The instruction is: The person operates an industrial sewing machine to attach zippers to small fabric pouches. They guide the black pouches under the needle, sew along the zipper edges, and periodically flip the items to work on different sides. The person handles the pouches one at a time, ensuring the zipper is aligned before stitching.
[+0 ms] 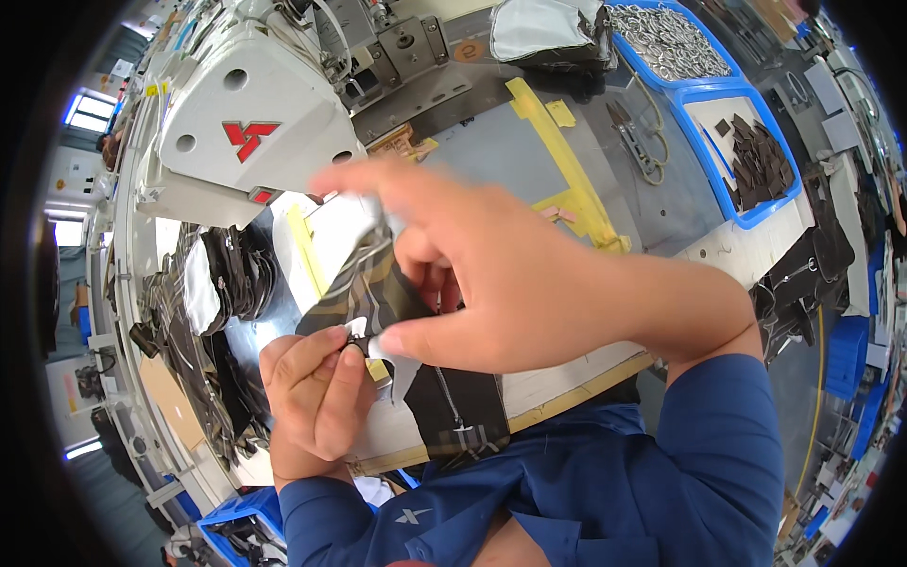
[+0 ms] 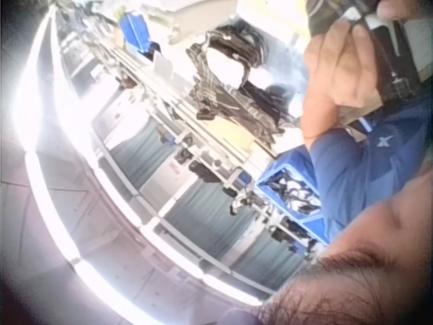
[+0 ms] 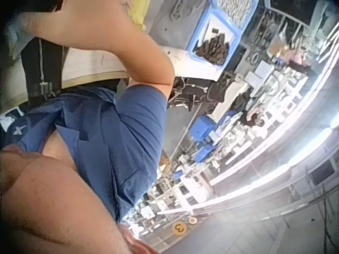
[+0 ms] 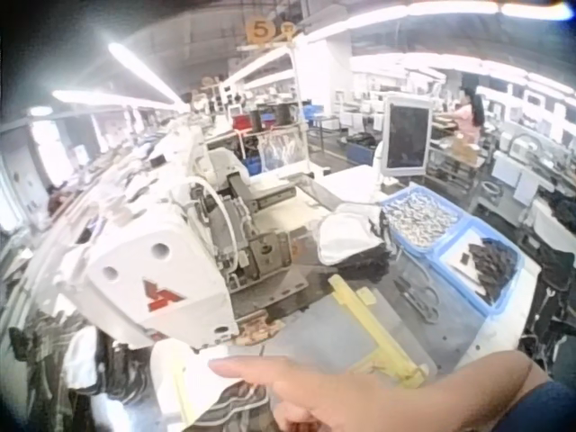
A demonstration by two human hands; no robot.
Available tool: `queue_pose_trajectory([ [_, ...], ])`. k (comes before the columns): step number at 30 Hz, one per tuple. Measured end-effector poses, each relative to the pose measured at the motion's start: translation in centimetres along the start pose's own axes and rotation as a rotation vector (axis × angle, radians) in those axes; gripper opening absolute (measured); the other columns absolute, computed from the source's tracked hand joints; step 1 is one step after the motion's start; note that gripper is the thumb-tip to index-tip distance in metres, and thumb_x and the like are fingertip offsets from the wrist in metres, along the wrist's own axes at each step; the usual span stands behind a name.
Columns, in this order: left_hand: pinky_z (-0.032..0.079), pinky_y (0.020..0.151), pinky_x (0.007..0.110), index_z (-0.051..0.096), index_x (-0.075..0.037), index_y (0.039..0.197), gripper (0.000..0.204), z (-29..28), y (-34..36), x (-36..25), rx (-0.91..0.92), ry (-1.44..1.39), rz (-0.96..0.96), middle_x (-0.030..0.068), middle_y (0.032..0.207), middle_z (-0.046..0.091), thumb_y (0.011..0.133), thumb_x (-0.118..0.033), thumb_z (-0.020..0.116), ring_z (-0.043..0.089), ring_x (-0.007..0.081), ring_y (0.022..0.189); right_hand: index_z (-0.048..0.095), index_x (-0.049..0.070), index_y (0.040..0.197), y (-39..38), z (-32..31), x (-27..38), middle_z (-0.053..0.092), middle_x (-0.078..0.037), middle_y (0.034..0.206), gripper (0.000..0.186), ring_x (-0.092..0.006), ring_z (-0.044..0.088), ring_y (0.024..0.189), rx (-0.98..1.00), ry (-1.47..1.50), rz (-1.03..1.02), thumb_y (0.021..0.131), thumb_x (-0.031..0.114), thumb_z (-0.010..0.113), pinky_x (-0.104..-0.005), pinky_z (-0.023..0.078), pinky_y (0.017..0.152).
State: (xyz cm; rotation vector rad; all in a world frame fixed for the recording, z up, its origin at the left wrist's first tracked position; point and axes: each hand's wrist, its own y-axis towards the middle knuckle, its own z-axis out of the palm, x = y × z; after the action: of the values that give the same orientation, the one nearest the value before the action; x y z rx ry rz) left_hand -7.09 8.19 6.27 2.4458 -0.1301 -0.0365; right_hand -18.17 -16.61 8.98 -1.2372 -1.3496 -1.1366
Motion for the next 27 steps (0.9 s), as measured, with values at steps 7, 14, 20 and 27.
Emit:
queue_pose_trajectory([
  [7, 0.051, 0.068, 0.036, 0.072, 0.005, 0.110, 0.033, -0.9, -0.2, -0.7, 0.035, -0.058, -0.039, 0.0102, 0.095, 0.061, 0.078, 0.014, 0.076, 0.075, 0.0319, 0.099, 0.074, 0.006, 0.106, 0.1, 1.0, -1.8, 0.066, -0.009, 0.089, 0.029, -0.0253, 0.065, 0.071, -0.158, -0.607, -0.515, 0.079, 0.004, 0.083, -0.0370, 0.053, 0.062],
  [14, 0.051, 0.074, 0.035, 0.073, -0.003, 0.108, 0.031, -0.8, -0.4, -0.8, 0.001, -0.088, 0.020, 0.0040, 0.098, 0.058, 0.080, 0.010, 0.075, 0.073, 0.0274, 0.101, 0.076, 0.004, 0.091, 1.0, 1.3, -1.6, 0.074, -0.011, 0.099, 0.018, -0.0234, 0.068, 0.082, -0.276, -0.973, -0.964, 0.076, 0.013, 0.081, -0.0340, 0.051, 0.067],
  [20, 0.052, 0.083, 0.038, 0.076, -0.010, 0.098, 0.023, 0.8, -1.3, -0.4, -0.130, -0.010, 0.210, 0.0019, 0.100, 0.061, 0.079, 0.003, 0.079, 0.069, 0.0240, 0.102, 0.064, 0.006, 0.071, 1.3, 2.0, -3.3, 0.065, -0.005, 0.085, 0.014, -0.0226, 0.065, 0.089, -0.246, -0.964, -1.095, 0.068, 0.016, 0.072, -0.0333, 0.050, 0.073],
  [27, 0.054, 0.064, 0.032, 0.071, -0.006, 0.084, 0.016, -0.7, -0.1, -1.7, 0.004, -0.247, -0.158, 0.0096, 0.102, 0.073, 0.078, 0.007, 0.079, 0.070, 0.0250, 0.092, 0.069, 0.003, 0.091, 1.4, 1.1, -2.3, 0.068, -0.007, 0.097, 0.020, -0.0242, 0.066, 0.091, -0.052, -0.791, -0.903, 0.074, 0.014, 0.074, -0.0363, 0.051, 0.074],
])
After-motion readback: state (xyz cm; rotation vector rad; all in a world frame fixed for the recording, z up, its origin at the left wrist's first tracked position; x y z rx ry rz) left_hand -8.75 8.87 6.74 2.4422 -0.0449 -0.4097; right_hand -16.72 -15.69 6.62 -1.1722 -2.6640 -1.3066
